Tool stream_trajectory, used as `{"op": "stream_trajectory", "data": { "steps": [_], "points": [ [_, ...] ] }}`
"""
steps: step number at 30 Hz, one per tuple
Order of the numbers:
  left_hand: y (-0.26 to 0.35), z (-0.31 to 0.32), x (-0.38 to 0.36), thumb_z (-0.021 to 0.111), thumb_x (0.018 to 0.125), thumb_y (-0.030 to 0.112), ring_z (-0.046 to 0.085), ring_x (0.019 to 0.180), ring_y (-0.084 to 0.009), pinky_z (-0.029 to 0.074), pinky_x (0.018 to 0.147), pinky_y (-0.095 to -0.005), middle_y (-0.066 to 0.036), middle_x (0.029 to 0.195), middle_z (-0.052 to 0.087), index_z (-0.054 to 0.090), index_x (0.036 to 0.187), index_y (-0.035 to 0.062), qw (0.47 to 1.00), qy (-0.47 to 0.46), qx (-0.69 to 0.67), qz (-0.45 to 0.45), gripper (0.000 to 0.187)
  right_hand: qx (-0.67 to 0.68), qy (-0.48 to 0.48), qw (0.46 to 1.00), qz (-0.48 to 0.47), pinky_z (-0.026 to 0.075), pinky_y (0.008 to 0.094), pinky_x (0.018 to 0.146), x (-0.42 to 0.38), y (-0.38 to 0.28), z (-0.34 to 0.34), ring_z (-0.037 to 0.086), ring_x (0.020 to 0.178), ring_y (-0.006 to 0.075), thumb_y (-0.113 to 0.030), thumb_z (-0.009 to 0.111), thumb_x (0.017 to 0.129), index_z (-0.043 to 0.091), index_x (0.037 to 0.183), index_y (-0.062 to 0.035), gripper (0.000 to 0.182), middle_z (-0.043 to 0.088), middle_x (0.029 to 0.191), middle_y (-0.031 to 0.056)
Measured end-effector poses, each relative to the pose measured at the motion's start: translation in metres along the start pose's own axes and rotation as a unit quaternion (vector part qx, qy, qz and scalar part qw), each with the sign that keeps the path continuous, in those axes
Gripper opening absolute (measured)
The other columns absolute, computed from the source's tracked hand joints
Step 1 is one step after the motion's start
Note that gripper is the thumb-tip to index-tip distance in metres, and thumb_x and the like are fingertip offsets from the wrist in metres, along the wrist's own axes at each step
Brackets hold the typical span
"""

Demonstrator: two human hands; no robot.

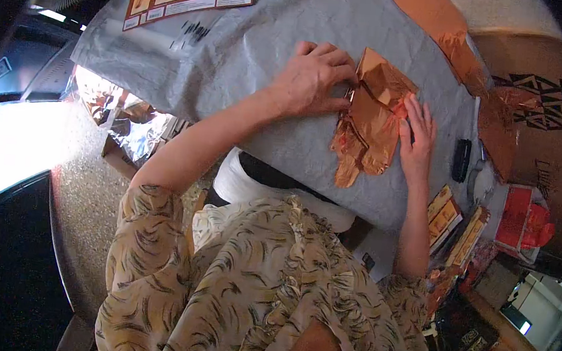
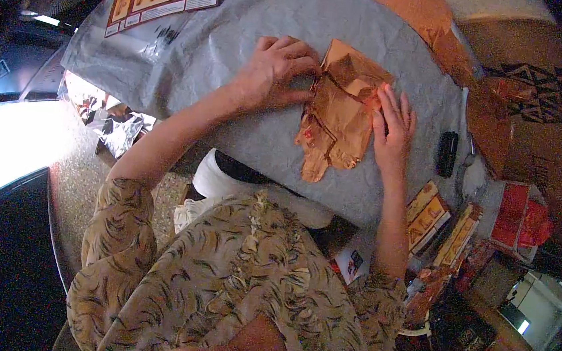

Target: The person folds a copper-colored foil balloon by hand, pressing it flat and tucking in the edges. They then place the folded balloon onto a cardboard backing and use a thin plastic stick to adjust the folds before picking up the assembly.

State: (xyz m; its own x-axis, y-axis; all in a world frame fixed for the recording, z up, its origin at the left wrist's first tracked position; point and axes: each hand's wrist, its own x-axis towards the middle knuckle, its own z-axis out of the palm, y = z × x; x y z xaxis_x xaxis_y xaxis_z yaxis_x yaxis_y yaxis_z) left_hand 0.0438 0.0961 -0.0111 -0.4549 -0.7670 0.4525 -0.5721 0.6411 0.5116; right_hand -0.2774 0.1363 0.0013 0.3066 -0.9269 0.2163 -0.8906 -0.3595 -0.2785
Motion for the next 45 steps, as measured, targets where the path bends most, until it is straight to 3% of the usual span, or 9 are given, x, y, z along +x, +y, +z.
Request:
{"op": "stream_trajectory", "data": {
  "steps": [5, 8, 17, 21, 29, 32, 34, 37, 45],
  "points": [
    [0.007, 0.001, 0.005, 0.082, 0.075, 0.028, 0.058, 0.118, -0.0227, 0.040, 0.101, -0.0459, 0.000, 0.116, 0.063, 0.068, 0.111, 0.0195, 0.999, 0.026, 0.008, 0.017, 0.039, 0.001, 0.006, 1.000, 0.006, 0.021, 0.0539, 0.125, -0.001, 0.001, 0.001, 0.035, 0.154, 0.0320, -0.026, 0.050, 0.110, 0.053, 0.153, -0.0148, 0.044, 0.049, 0.161, 0.0032],
    [0.009, 0.002, 0.002, 0.081, 0.074, 0.026, 0.058, 0.118, -0.0212, 0.040, 0.102, -0.0467, 0.002, 0.118, 0.062, 0.066, 0.113, 0.0208, 0.993, 0.014, 0.054, 0.101, 0.042, -0.005, 0.013, 1.000, 0.009, 0.020, 0.0553, 0.125, -0.002, 0.000, 0.002, 0.036, 0.153, 0.0322, -0.025, 0.050, 0.110, 0.053, 0.152, -0.0155, 0.044, 0.049, 0.161, 0.0028],
    [0.009, -0.005, 0.002, 0.081, 0.077, 0.027, 0.059, 0.118, -0.0175, 0.038, 0.104, -0.0485, 0.006, 0.111, 0.067, 0.075, 0.098, 0.0199, 0.989, 0.015, 0.044, 0.143, 0.024, 0.030, 0.027, 0.999, 0.011, 0.021, 0.0544, 0.125, -0.002, 0.000, 0.001, 0.038, 0.152, 0.0318, -0.023, 0.054, 0.107, 0.056, 0.148, -0.0161, 0.042, 0.051, 0.159, 0.0018],
    [0.012, -0.014, -0.001, 0.081, 0.078, 0.028, 0.058, 0.120, -0.0188, 0.036, 0.104, -0.0502, 0.005, 0.117, 0.067, 0.077, 0.103, 0.0223, 0.993, -0.019, 0.022, 0.119, 0.026, 0.025, 0.051, 0.998, 0.004, 0.026, 0.0569, 0.121, -0.001, -0.004, -0.001, 0.042, 0.148, 0.0362, -0.021, 0.058, 0.104, 0.056, 0.145, -0.0161, 0.042, 0.055, 0.155, 0.0004],
    [0.018, -0.025, 0.010, 0.078, 0.080, 0.024, 0.054, 0.129, -0.0241, 0.035, 0.108, -0.0497, -0.003, 0.134, 0.061, 0.076, 0.104, 0.0193, 0.988, -0.059, 0.029, 0.142, 0.025, 0.028, 0.041, 0.999, 0.012, 0.023, 0.0543, 0.123, -0.002, -0.001, 0.001, 0.039, 0.151, 0.0332, -0.021, 0.057, 0.105, 0.056, 0.147, -0.0158, 0.043, 0.053, 0.157, 0.0005],
    [0.023, -0.021, 0.014, 0.075, 0.087, 0.022, 0.064, 0.118, -0.0279, 0.047, 0.098, -0.0463, -0.010, 0.122, 0.069, 0.074, 0.106, 0.0119, 0.999, 0.014, -0.039, 0.030, 0.022, 0.025, 0.048, 0.998, 0.013, 0.023, 0.0544, 0.123, -0.003, -0.001, 0.001, 0.039, 0.151, 0.0327, -0.023, 0.057, 0.105, 0.055, 0.148, -0.0158, 0.043, 0.053, 0.157, 0.0004],
    [0.027, -0.017, 0.027, 0.075, 0.094, 0.027, 0.074, 0.095, -0.0286, 0.057, 0.081, -0.0401, -0.016, 0.103, 0.076, 0.071, 0.109, 0.0038, 0.952, -0.017, -0.166, -0.257, 0.028, 0.026, 0.049, 0.998, 0.016, 0.023, 0.0545, 0.123, -0.004, -0.001, 0.002, 0.039, 0.151, 0.0324, -0.023, 0.057, 0.105, 0.055, 0.148, -0.0158, 0.043, 0.053, 0.157, 0.0003],
    [0.020, -0.001, 0.039, 0.080, 0.092, 0.034, 0.075, 0.076, -0.0271, 0.058, 0.067, -0.0377, -0.016, 0.087, 0.076, 0.070, 0.106, 0.0016, 0.976, 0.031, -0.116, -0.182, 0.037, 0.030, 0.052, 0.998, 0.018, 0.022, 0.0543, 0.124, -0.003, 0.001, 0.005, 0.039, 0.151, 0.0321, -0.025, 0.057, 0.106, 0.054, 0.148, -0.0162, 0.043, 0.054, 0.156, -0.0002],
    [0.018, 0.003, 0.057, 0.090, 0.080, 0.037, 0.075, 0.079, -0.0221, 0.060, 0.072, -0.0352, -0.014, 0.092, 0.078, 0.070, 0.108, 0.0009, 0.962, -0.036, -0.061, -0.263, 0.050, 0.021, 0.073, 0.997, 0.008, 0.023, 0.0552, 0.124, -0.005, 0.003, 0.007, 0.041, 0.149, 0.0321, -0.025, 0.060, 0.105, 0.055, 0.148, -0.0164, 0.044, 0.054, 0.156, -0.0010]
  ]
}}
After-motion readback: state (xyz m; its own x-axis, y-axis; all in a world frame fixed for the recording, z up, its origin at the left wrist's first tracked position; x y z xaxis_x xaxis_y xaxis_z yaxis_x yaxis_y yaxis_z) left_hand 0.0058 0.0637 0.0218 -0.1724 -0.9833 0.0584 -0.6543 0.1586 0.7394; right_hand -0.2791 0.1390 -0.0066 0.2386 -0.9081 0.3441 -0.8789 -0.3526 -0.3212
